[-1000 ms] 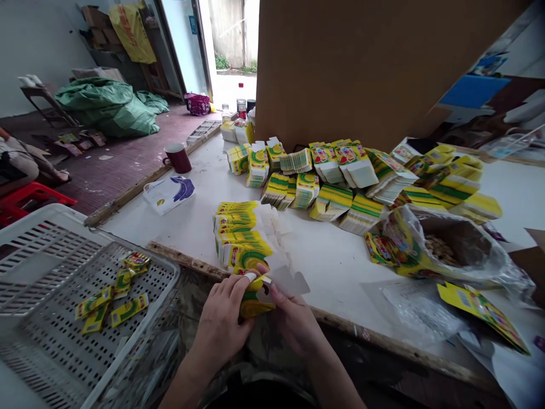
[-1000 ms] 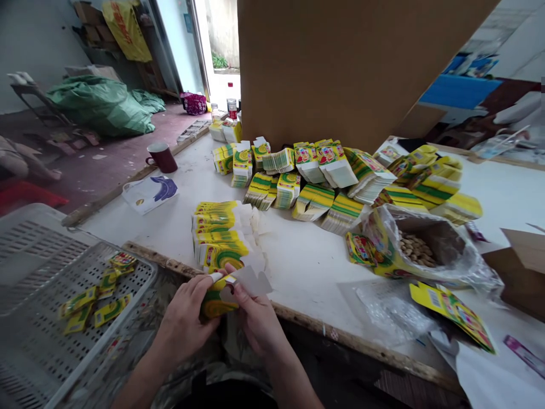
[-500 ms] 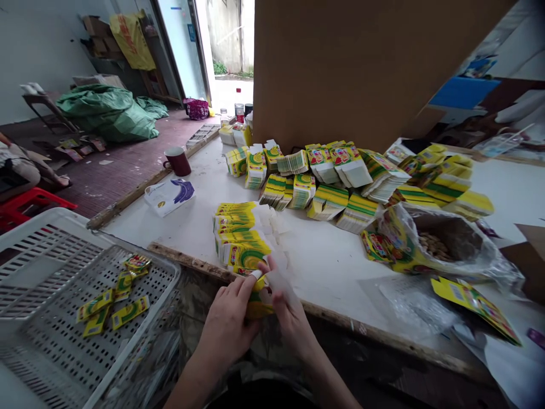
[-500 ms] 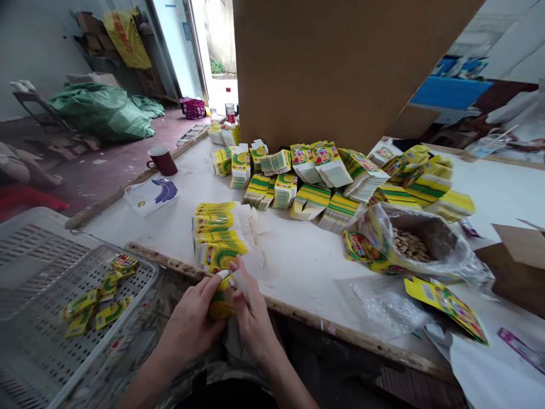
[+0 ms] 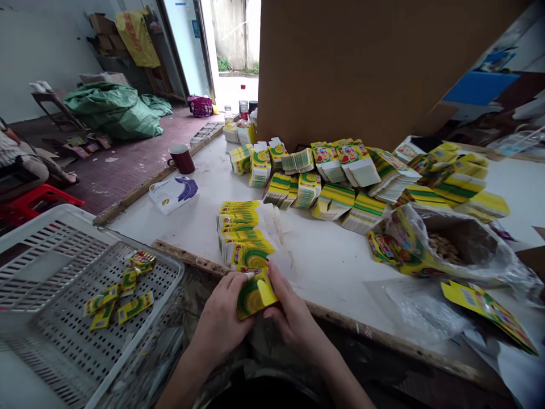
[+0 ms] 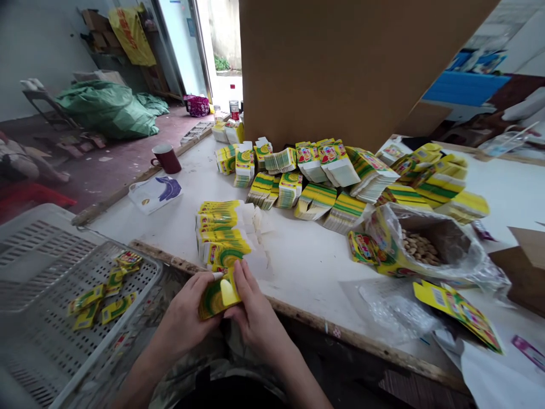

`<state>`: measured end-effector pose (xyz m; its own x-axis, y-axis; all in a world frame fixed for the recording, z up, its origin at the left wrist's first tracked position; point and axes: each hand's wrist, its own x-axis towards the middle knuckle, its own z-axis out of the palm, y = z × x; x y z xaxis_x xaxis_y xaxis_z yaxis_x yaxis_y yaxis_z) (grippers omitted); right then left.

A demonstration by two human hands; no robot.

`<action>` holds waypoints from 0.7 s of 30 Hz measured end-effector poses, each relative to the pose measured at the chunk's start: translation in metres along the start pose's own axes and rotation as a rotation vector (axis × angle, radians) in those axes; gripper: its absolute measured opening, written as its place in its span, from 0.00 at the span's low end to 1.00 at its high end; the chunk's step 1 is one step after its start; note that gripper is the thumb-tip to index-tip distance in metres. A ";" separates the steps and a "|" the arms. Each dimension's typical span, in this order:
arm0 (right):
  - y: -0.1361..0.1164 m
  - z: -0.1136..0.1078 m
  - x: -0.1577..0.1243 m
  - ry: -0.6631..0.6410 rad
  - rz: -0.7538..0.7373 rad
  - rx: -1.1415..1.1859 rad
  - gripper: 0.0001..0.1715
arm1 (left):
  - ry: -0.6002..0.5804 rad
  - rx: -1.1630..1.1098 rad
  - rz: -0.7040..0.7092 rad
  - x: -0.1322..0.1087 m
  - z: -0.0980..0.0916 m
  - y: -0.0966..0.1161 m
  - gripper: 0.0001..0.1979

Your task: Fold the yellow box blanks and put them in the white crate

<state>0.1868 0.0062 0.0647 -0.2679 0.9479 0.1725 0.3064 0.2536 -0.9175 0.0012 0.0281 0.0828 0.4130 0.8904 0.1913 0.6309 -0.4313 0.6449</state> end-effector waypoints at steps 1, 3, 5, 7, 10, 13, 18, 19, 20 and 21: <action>0.002 0.000 -0.001 -0.023 -0.043 -0.070 0.37 | 0.003 -0.021 -0.001 0.000 -0.003 -0.001 0.24; 0.002 -0.006 -0.001 -0.046 -0.075 -0.130 0.28 | 0.012 -0.042 -0.011 0.000 -0.007 -0.004 0.24; -0.001 -0.017 0.001 -0.088 -0.069 -0.111 0.19 | -0.002 -0.076 -0.029 0.000 -0.010 -0.007 0.27; -0.007 -0.027 0.005 -0.158 -0.059 -0.065 0.14 | -0.009 -0.103 -0.033 -0.001 -0.009 -0.008 0.31; -0.014 -0.025 0.009 -0.113 -0.021 -0.028 0.15 | 0.051 -0.086 0.001 -0.001 -0.004 -0.005 0.30; -0.010 -0.009 0.008 0.100 0.023 0.090 0.32 | 0.160 -0.205 -0.064 0.001 -0.001 0.000 0.29; 0.010 -0.004 0.010 0.277 0.205 -0.177 0.14 | 0.940 -0.993 -0.258 0.004 -0.015 -0.011 0.27; 0.013 -0.007 0.013 0.288 0.230 -0.254 0.08 | 1.044 -1.100 -0.307 0.005 -0.019 -0.014 0.28; 0.016 -0.009 0.016 0.292 0.246 -0.307 0.04 | 1.074 -1.180 -0.378 0.006 -0.023 -0.014 0.29; 0.017 -0.011 0.020 0.292 0.252 -0.346 0.03 | 1.027 -1.213 -0.452 0.008 -0.027 -0.011 0.29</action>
<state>0.1966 0.0312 0.0566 0.1041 0.9896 0.0991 0.6257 0.0123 -0.7799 -0.0200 0.0436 0.0975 -0.5405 0.8353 -0.1005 -0.4802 -0.2081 0.8521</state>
